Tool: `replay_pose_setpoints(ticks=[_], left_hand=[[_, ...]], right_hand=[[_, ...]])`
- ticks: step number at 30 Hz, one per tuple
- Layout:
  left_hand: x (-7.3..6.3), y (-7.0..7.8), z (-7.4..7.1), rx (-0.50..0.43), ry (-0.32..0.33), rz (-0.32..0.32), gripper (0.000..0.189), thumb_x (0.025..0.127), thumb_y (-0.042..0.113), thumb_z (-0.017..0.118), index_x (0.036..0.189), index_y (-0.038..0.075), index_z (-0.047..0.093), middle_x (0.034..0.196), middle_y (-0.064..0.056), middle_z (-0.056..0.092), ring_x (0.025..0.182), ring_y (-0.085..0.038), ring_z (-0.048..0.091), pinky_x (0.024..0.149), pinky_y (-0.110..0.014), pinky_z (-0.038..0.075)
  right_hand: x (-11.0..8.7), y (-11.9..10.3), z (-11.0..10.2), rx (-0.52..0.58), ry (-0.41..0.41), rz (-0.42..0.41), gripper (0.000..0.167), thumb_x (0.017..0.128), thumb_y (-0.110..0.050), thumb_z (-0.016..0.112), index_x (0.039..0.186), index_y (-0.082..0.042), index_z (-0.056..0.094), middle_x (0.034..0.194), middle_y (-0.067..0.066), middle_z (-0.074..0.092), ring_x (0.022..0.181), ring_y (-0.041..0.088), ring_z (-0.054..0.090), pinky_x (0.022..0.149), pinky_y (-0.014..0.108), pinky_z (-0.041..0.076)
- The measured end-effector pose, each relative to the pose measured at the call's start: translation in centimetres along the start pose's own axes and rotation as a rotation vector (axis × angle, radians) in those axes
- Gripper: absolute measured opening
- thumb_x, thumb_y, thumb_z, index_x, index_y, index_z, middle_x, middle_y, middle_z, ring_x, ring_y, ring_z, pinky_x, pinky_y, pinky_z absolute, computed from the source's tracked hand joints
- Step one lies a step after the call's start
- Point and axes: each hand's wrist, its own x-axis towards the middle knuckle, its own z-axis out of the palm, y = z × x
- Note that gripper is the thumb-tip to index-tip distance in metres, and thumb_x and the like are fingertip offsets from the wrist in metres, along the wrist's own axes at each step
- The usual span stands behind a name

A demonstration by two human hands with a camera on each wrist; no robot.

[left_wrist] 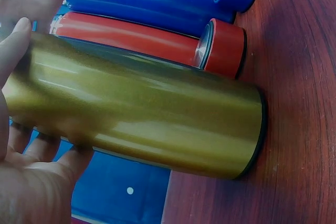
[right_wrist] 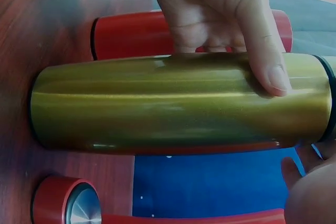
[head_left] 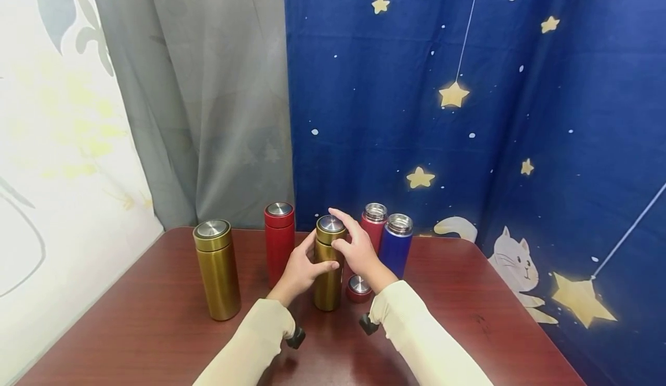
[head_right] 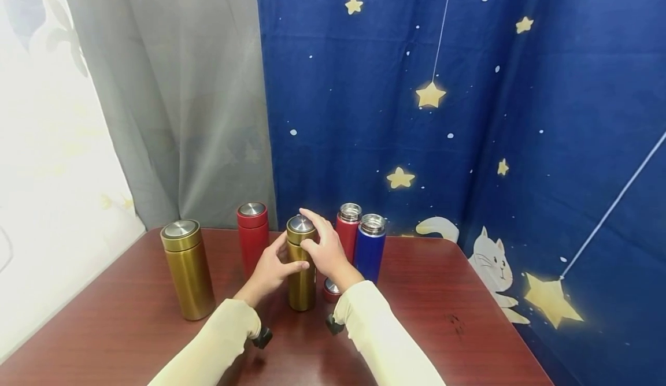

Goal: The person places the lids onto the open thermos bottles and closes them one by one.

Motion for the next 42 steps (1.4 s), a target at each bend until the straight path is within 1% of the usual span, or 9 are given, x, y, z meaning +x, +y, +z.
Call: replay_pose_setpoints(ticks=[3, 10, 17, 22, 28, 31, 33, 39, 42], left_hand=[[0.0, 0.1, 0.1, -0.001, -0.003, -0.003, 0.085, 0.080, 0.003, 0.079, 0.151, 0.000, 0.030, 0.143, -0.020, 0.047, 0.126, -0.034, 0.051, 0.101, -0.044, 0.044], [0.1, -0.3, 0.1, 0.002, 0.003, 0.003, 0.086, 0.080, 0.005, 0.079, 0.150, -0.002, 0.030, 0.143, -0.021, 0.047, 0.128, -0.033, 0.049, 0.102, -0.044, 0.043], [0.7, -3.8, 0.3, -0.010, 0.033, 0.022, 0.088, 0.078, 0.006, 0.081, 0.152, 0.007, 0.032, 0.139, -0.016, 0.053, 0.123, -0.031, 0.054, 0.099, -0.042, 0.046], [0.8, -4.2, 0.3, -0.010, 0.036, 0.044, 0.087, 0.078, 0.009, 0.082, 0.151, 0.012, 0.035, 0.137, -0.012, 0.055, 0.119, -0.027, 0.058, 0.096, -0.039, 0.049], [0.9, -4.0, 0.4, 0.005, 0.046, 0.017, 0.089, 0.077, 0.010, 0.083, 0.152, 0.012, 0.034, 0.141, -0.011, 0.051, 0.124, -0.028, 0.054, 0.099, -0.042, 0.046], [0.8, -3.7, 0.4, 0.006, 0.046, -0.002, 0.090, 0.077, 0.008, 0.082, 0.152, 0.009, 0.032, 0.144, -0.015, 0.048, 0.127, -0.031, 0.051, 0.101, -0.045, 0.044], [0.6, -2.9, 0.3, 0.005, 0.034, -0.007, 0.089, 0.078, 0.006, 0.081, 0.152, 0.006, 0.031, 0.144, -0.017, 0.047, 0.127, -0.034, 0.050, 0.101, -0.047, 0.043], [0.0, -0.3, 0.1, 0.007, 0.008, 0.009, 0.085, 0.081, 0.004, 0.078, 0.150, -0.001, 0.030, 0.143, -0.021, 0.046, 0.127, -0.036, 0.050, 0.100, -0.046, 0.044], [-0.1, -0.1, 0.1, 0.010, 0.008, 0.016, 0.085, 0.081, 0.003, 0.078, 0.150, -0.002, 0.030, 0.144, -0.022, 0.046, 0.127, -0.036, 0.049, 0.101, -0.046, 0.044]], right_hand=[[0.0, 0.0, -0.1, 0.001, 0.008, 0.009, 0.063, 0.080, -0.006, 0.066, 0.141, -0.014, 0.051, 0.138, 0.011, 0.054, 0.121, 0.025, 0.053, 0.095, 0.045, 0.049], [-0.2, 0.2, 0.3, -0.163, 0.097, -0.004, 0.063, 0.077, -0.025, 0.082, 0.135, -0.021, 0.058, 0.118, 0.006, 0.057, 0.110, 0.021, 0.050, 0.089, 0.038, 0.051], [-0.1, -0.1, 1.7, -0.306, 0.192, 0.041, 0.069, 0.070, -0.038, 0.087, 0.132, -0.022, 0.060, 0.109, 0.007, 0.050, 0.106, 0.021, 0.045, 0.085, 0.038, 0.044], [-0.1, -0.4, 2.0, -0.342, 0.218, 0.070, 0.064, 0.071, -0.042, 0.085, 0.127, -0.019, 0.064, 0.110, 0.007, 0.049, 0.107, 0.023, 0.043, 0.087, 0.038, 0.042], [-0.1, -0.1, 0.9, -0.142, 0.066, 0.017, 0.055, 0.083, -0.022, 0.070, 0.136, -0.012, 0.056, 0.136, 0.010, 0.051, 0.127, 0.026, 0.042, 0.102, 0.046, 0.040], [-0.1, 0.2, 0.2, -0.020, -0.016, 0.023, 0.056, 0.083, -0.011, 0.064, 0.138, -0.012, 0.055, 0.138, 0.010, 0.052, 0.128, 0.027, 0.044, 0.102, 0.048, 0.042], [-0.1, 0.3, -0.2, 0.005, -0.041, 0.030, 0.055, 0.083, -0.009, 0.064, 0.138, -0.013, 0.056, 0.136, 0.009, 0.055, 0.124, 0.026, 0.048, 0.099, 0.047, 0.046], [0.0, 0.4, -0.6, -0.125, -0.028, -0.032, 0.053, 0.084, -0.021, 0.071, 0.135, -0.016, 0.060, 0.132, 0.003, 0.060, 0.118, 0.021, 0.052, 0.096, 0.042, 0.047], [0.0, 0.6, -0.6, -0.200, -0.005, -0.075, 0.052, 0.083, -0.024, 0.074, 0.133, -0.016, 0.061, 0.131, 0.002, 0.061, 0.116, 0.020, 0.053, 0.096, 0.042, 0.046]])
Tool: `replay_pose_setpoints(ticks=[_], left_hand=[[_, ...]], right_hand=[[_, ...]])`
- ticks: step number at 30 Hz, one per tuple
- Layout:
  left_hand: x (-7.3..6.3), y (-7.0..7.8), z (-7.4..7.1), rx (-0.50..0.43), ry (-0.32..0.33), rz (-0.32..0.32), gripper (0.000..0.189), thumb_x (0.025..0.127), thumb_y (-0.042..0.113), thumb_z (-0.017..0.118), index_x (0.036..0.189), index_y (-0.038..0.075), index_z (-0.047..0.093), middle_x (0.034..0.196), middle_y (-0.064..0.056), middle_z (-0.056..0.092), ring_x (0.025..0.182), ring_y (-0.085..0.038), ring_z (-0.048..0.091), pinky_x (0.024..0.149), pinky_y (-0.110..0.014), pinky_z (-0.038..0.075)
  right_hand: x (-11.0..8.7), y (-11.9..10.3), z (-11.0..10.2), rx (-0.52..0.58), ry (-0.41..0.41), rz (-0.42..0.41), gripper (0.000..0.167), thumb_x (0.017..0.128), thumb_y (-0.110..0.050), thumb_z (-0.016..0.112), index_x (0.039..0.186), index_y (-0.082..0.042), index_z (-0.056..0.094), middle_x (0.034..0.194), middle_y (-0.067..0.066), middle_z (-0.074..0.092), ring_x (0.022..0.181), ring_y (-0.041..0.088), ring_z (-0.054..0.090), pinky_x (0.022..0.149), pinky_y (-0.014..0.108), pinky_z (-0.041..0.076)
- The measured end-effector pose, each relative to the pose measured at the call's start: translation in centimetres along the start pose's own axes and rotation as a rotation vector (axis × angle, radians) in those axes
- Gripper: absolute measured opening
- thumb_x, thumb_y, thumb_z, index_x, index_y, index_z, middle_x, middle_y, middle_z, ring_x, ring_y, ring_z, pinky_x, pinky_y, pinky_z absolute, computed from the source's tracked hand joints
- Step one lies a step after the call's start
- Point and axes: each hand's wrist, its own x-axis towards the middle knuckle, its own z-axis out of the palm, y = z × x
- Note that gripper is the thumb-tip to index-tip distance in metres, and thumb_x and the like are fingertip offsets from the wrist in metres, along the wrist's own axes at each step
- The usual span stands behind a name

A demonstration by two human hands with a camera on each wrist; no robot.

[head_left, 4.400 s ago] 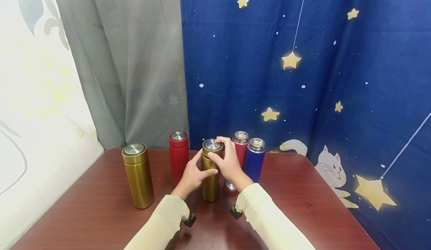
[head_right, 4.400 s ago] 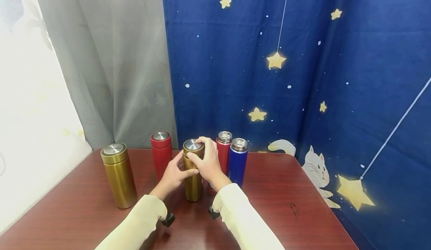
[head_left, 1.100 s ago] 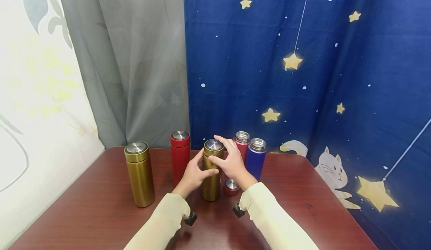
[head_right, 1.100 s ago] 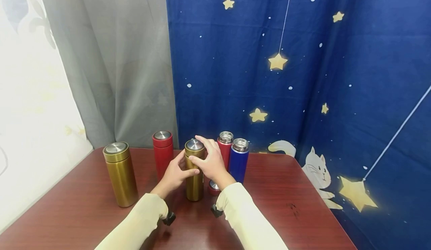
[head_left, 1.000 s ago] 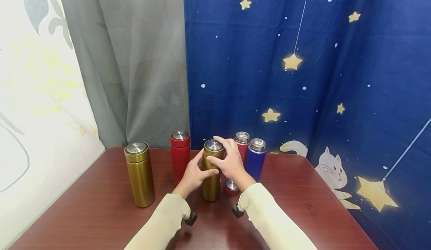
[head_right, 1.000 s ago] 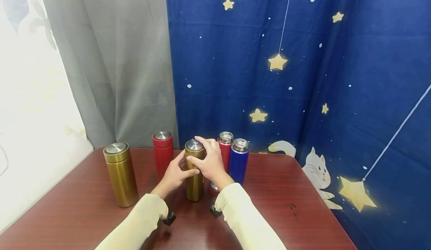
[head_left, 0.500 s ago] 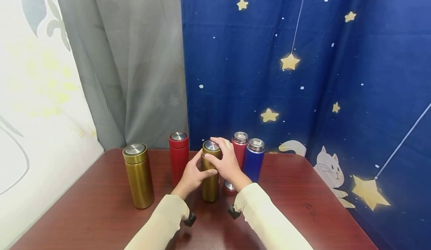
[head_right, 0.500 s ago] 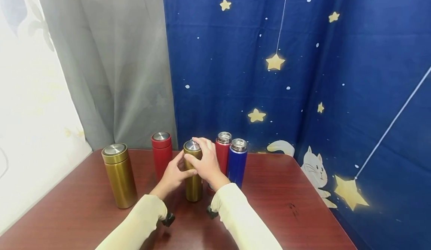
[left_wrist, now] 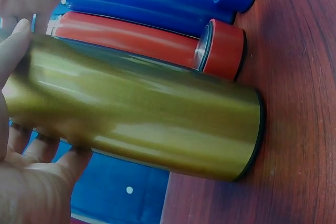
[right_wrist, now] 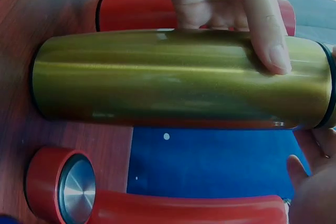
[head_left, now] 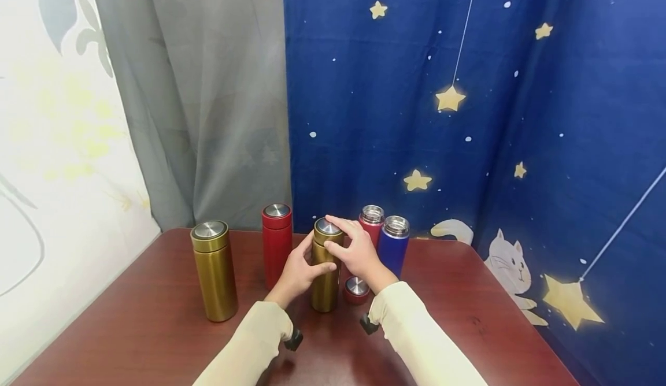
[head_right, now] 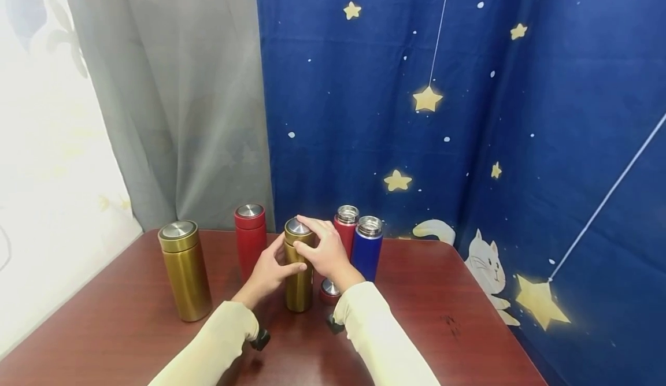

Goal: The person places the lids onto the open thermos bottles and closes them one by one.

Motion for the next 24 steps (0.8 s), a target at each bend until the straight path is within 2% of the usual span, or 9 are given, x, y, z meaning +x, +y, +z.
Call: replay_pose_setpoints(ticks=[5, 10, 13, 19, 24], left_hand=[[0.0, -0.2, 0.1, -0.008, 0.004, -0.003, 0.086, 0.080, 0.005, 0.079, 0.151, 0.001, 0.030, 0.143, -0.020, 0.047, 0.127, -0.034, 0.050, 0.101, -0.046, 0.044], [0.0, -0.3, 0.2, -0.015, 0.003, -0.005, 0.087, 0.080, 0.007, 0.080, 0.151, 0.002, 0.030, 0.141, -0.020, 0.049, 0.125, -0.034, 0.052, 0.100, -0.045, 0.045], [-0.1, -0.2, 0.1, -0.007, 0.001, -0.006, 0.086, 0.080, 0.007, 0.079, 0.151, 0.002, 0.030, 0.140, -0.020, 0.050, 0.124, -0.034, 0.053, 0.100, -0.044, 0.045], [-0.1, -0.3, 0.3, 0.006, 0.014, 0.031, 0.083, 0.081, 0.001, 0.076, 0.150, -0.003, 0.029, 0.144, -0.023, 0.045, 0.130, -0.036, 0.046, 0.103, -0.043, 0.040], [-0.1, -0.3, 0.4, 0.008, 0.029, 0.060, 0.081, 0.079, -0.004, 0.074, 0.147, -0.008, 0.031, 0.144, -0.025, 0.044, 0.130, -0.037, 0.045, 0.104, -0.043, 0.038]], right_hand=[[-0.2, 0.2, 0.3, -0.129, 0.069, -0.079, 0.053, 0.081, -0.030, 0.078, 0.130, -0.016, 0.064, 0.126, 0.002, 0.064, 0.113, 0.022, 0.054, 0.098, 0.045, 0.042], [-0.2, 0.1, 0.9, -0.231, 0.173, -0.115, 0.053, 0.076, -0.036, 0.082, 0.122, -0.014, 0.068, 0.111, 0.004, 0.068, 0.101, 0.023, 0.054, 0.095, 0.044, 0.040], [-0.3, -0.3, 1.5, -0.274, 0.239, -0.087, 0.053, 0.073, -0.040, 0.084, 0.118, -0.014, 0.070, 0.101, 0.004, 0.065, 0.096, 0.023, 0.052, 0.093, 0.042, 0.040], [-0.4, -0.9, 3.0, -0.352, 0.368, -0.040, 0.054, 0.071, -0.049, 0.083, 0.110, -0.015, 0.069, 0.093, 0.004, 0.056, 0.090, 0.023, 0.048, 0.079, 0.037, 0.042], [-0.2, -1.2, 3.8, -0.390, 0.403, 0.022, 0.057, 0.072, -0.052, 0.081, 0.109, -0.013, 0.062, 0.094, 0.005, 0.052, 0.090, 0.022, 0.047, 0.077, 0.036, 0.042]])
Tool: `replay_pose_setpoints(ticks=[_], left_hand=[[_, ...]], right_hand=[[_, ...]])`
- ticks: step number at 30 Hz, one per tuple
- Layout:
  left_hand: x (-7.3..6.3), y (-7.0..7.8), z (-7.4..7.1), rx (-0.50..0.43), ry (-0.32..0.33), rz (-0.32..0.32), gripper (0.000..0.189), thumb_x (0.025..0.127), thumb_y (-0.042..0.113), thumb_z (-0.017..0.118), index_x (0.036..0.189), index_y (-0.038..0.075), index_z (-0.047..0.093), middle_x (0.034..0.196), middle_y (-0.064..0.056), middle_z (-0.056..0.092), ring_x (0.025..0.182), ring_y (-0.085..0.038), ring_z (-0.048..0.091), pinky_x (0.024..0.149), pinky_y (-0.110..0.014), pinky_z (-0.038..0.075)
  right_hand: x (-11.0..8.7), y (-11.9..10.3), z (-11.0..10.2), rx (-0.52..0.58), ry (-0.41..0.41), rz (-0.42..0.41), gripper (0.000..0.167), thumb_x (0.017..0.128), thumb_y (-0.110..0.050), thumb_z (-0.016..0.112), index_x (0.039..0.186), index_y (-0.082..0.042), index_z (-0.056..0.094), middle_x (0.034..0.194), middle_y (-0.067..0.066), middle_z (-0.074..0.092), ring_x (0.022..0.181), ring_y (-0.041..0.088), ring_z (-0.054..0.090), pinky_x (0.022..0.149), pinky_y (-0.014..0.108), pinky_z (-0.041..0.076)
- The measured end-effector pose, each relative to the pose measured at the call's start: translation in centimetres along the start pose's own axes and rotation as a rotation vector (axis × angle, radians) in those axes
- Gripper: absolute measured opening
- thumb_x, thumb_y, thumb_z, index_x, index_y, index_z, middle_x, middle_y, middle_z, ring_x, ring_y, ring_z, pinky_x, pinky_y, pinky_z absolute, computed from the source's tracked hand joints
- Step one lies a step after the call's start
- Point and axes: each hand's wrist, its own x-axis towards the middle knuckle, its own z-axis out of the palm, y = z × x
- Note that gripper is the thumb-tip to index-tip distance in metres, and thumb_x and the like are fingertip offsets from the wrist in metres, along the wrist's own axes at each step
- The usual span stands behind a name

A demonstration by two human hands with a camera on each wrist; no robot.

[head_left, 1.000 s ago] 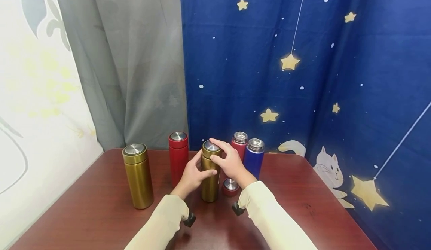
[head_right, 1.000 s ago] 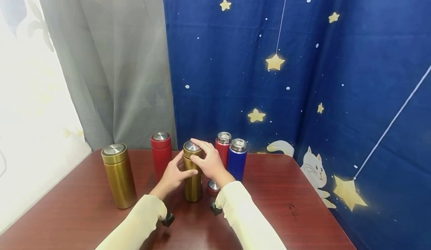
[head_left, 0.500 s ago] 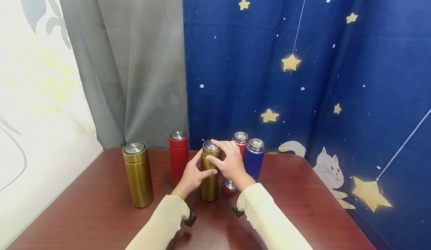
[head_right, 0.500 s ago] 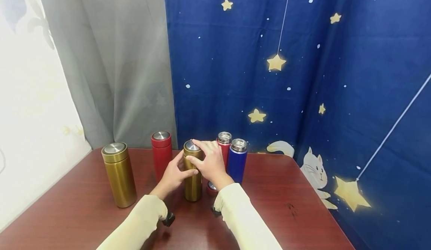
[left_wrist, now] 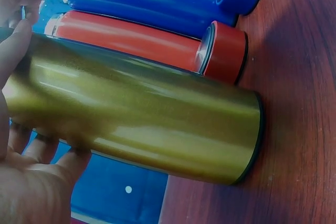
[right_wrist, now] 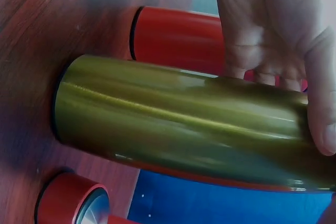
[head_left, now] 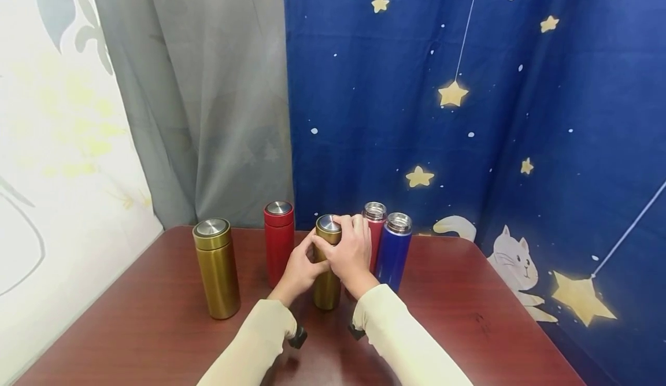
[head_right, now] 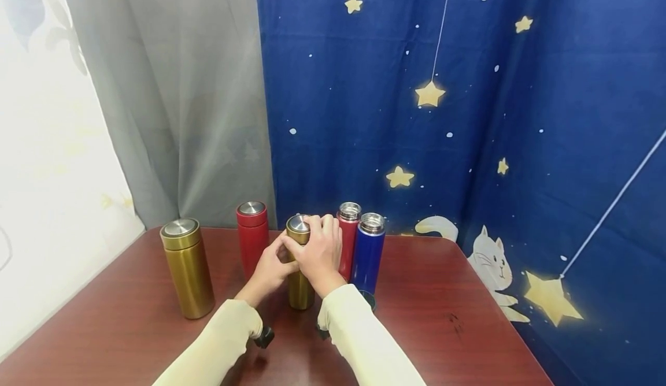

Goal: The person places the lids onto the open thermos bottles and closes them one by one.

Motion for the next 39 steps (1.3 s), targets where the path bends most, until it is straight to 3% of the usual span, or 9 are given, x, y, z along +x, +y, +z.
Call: replay_pose_setpoints(ticks=[5, 13, 17, 20, 25, 32, 39], left_hand=[[0.0, 0.0, -0.1, 0.006, -0.018, -0.032, 0.081, 0.080, -0.002, 0.075, 0.148, -0.006, 0.032, 0.143, -0.024, 0.045, 0.130, -0.036, 0.046, 0.104, -0.042, 0.040], [0.2, 0.1, -0.5, -0.037, -0.058, -0.080, 0.084, 0.081, 0.004, 0.078, 0.151, 0.001, 0.031, 0.142, -0.019, 0.048, 0.126, -0.033, 0.051, 0.102, -0.045, 0.043], [0.2, 0.0, -0.8, -0.040, -0.076, -0.094, 0.085, 0.081, 0.003, 0.078, 0.151, 0.002, 0.030, 0.143, -0.019, 0.047, 0.126, -0.034, 0.051, 0.102, -0.046, 0.043], [0.2, 0.0, -0.8, -0.037, -0.077, -0.098, 0.085, 0.081, 0.004, 0.078, 0.151, 0.003, 0.030, 0.144, -0.018, 0.047, 0.127, -0.033, 0.051, 0.101, -0.044, 0.043], [0.3, 0.2, -0.7, -0.036, -0.064, -0.103, 0.085, 0.081, 0.006, 0.078, 0.151, 0.004, 0.031, 0.144, -0.017, 0.047, 0.128, -0.032, 0.050, 0.102, -0.043, 0.043], [0.3, 0.2, -0.7, -0.053, -0.054, -0.104, 0.086, 0.081, 0.007, 0.079, 0.152, 0.005, 0.030, 0.142, -0.018, 0.050, 0.125, -0.031, 0.053, 0.100, -0.042, 0.045], [0.2, 0.1, -0.5, -0.045, -0.040, -0.072, 0.083, 0.081, 0.004, 0.078, 0.150, 0.001, 0.032, 0.138, -0.020, 0.052, 0.124, -0.033, 0.054, 0.099, -0.040, 0.046]], right_hand=[[0.3, 0.0, -0.5, 0.067, -0.113, 0.040, 0.059, 0.074, -0.049, 0.080, 0.111, -0.011, 0.055, 0.104, 0.006, 0.053, 0.097, 0.023, 0.048, 0.082, 0.037, 0.043], [1.9, 2.2, -2.5, 0.530, -0.537, 0.056, 0.056, 0.087, -0.019, 0.071, 0.139, -0.015, 0.051, 0.135, 0.008, 0.055, 0.120, 0.026, 0.053, 0.098, 0.043, 0.047], [2.4, 3.1, -3.1, 0.606, -0.636, 0.068, 0.056, 0.088, -0.014, 0.071, 0.140, -0.016, 0.052, 0.137, 0.006, 0.055, 0.120, 0.024, 0.056, 0.097, 0.039, 0.048], [2.5, 3.1, -3.2, 0.561, -0.624, 0.078, 0.056, 0.086, -0.019, 0.074, 0.139, -0.020, 0.055, 0.135, 0.001, 0.057, 0.119, 0.021, 0.055, 0.095, 0.036, 0.049], [2.4, 2.7, -2.9, 0.439, -0.526, 0.053, 0.057, 0.081, -0.026, 0.080, 0.134, -0.022, 0.060, 0.128, -0.002, 0.061, 0.115, 0.017, 0.051, 0.091, 0.034, 0.051], [2.1, 1.9, -2.1, 0.249, -0.353, -0.036, 0.056, 0.074, -0.037, 0.084, 0.123, -0.018, 0.066, 0.110, 0.001, 0.065, 0.099, 0.019, 0.051, 0.086, 0.038, 0.044], [1.4, 0.9, -1.0, 0.040, -0.159, -0.065, 0.056, 0.069, -0.051, 0.084, 0.109, -0.015, 0.067, 0.093, 0.003, 0.060, 0.090, 0.022, 0.049, 0.082, 0.038, 0.042]])
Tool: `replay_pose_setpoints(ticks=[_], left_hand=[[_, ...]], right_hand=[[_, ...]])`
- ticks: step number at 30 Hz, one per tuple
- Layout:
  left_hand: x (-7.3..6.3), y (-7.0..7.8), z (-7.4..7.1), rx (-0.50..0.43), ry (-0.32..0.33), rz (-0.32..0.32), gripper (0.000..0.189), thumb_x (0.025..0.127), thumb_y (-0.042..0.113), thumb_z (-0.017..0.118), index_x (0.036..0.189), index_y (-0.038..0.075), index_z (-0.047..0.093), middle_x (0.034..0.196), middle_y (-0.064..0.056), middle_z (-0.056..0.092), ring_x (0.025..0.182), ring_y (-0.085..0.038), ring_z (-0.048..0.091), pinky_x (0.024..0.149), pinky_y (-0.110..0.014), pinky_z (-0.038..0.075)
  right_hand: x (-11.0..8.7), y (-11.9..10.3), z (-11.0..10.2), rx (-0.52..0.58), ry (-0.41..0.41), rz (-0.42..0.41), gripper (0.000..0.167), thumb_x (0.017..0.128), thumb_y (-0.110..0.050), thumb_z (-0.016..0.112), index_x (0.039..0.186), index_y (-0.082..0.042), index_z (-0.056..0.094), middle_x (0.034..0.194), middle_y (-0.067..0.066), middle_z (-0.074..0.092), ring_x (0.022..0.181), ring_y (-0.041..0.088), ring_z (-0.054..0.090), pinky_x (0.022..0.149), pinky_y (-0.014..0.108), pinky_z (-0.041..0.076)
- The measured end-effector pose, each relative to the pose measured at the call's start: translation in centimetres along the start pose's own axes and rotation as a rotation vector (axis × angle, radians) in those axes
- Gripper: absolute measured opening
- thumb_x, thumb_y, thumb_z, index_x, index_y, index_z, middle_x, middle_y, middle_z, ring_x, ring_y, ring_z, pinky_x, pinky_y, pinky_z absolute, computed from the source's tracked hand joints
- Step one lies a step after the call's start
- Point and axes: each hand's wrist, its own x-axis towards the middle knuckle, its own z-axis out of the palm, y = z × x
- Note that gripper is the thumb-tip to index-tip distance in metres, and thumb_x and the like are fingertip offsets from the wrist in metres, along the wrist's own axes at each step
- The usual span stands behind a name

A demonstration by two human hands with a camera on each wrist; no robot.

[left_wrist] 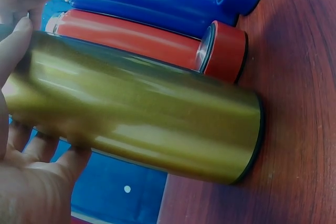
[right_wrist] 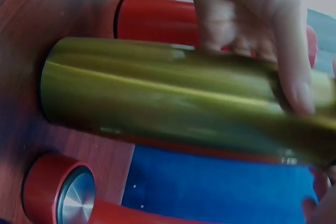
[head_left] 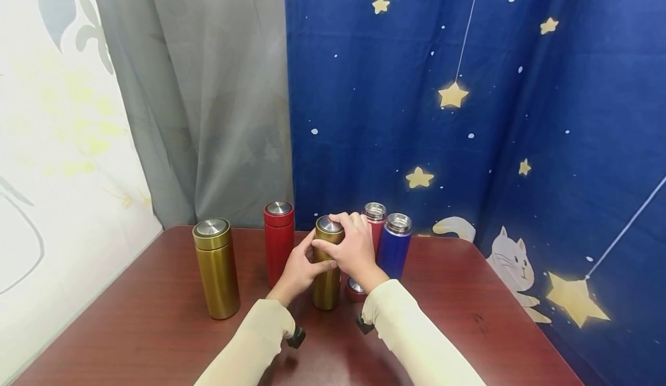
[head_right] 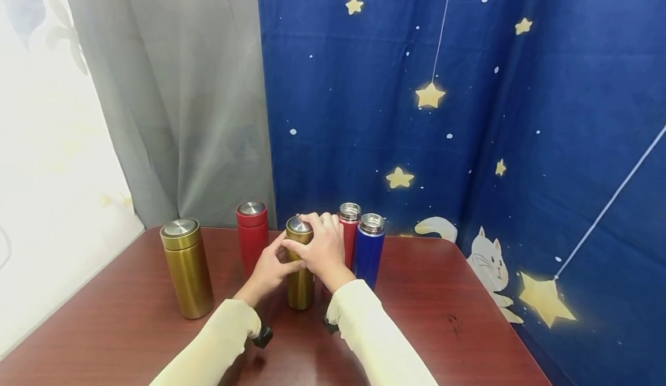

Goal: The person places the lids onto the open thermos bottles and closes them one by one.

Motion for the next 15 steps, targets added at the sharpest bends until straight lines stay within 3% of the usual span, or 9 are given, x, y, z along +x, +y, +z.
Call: replay_pose_setpoints(ticks=[4, 8, 11, 15], left_hand=[[0.0, -0.1, 0.3, -0.004, 0.017, 0.045, 0.080, 0.081, -0.002, 0.076, 0.147, -0.007, 0.032, 0.140, -0.025, 0.048, 0.126, -0.038, 0.050, 0.101, -0.043, 0.042], [0.1, 0.0, 0.4, -0.001, 0.024, 0.053, 0.078, 0.081, -0.002, 0.075, 0.146, -0.010, 0.032, 0.138, -0.027, 0.049, 0.124, -0.039, 0.051, 0.101, -0.044, 0.042], [0.0, 0.0, 0.3, 0.007, 0.025, 0.042, 0.078, 0.081, -0.002, 0.075, 0.146, -0.009, 0.033, 0.138, -0.026, 0.049, 0.124, -0.038, 0.051, 0.102, -0.043, 0.042], [-0.1, 0.0, 0.1, 0.015, 0.013, 0.010, 0.081, 0.081, 0.001, 0.076, 0.149, -0.004, 0.031, 0.143, -0.023, 0.046, 0.129, -0.035, 0.048, 0.103, -0.042, 0.041]], right_hand=[[0.0, -0.8, 0.7, -0.163, 0.100, 0.013, 0.055, 0.072, -0.058, 0.077, 0.100, -0.013, 0.063, 0.089, 0.004, 0.057, 0.087, 0.025, 0.048, 0.077, 0.040, 0.041], [0.1, -1.4, 0.9, -0.247, 0.111, 0.054, 0.056, 0.072, -0.060, 0.073, 0.098, -0.012, 0.059, 0.089, 0.005, 0.057, 0.087, 0.025, 0.047, 0.077, 0.041, 0.041], [0.0, -1.6, 0.7, -0.212, 0.047, 0.093, 0.057, 0.074, -0.059, 0.073, 0.104, -0.012, 0.057, 0.094, 0.004, 0.056, 0.090, 0.024, 0.047, 0.079, 0.040, 0.041], [-0.1, -1.2, 0.2, 0.006, -0.095, 0.104, 0.054, 0.082, -0.047, 0.073, 0.120, -0.012, 0.057, 0.114, 0.004, 0.059, 0.106, 0.022, 0.048, 0.090, 0.040, 0.043]])
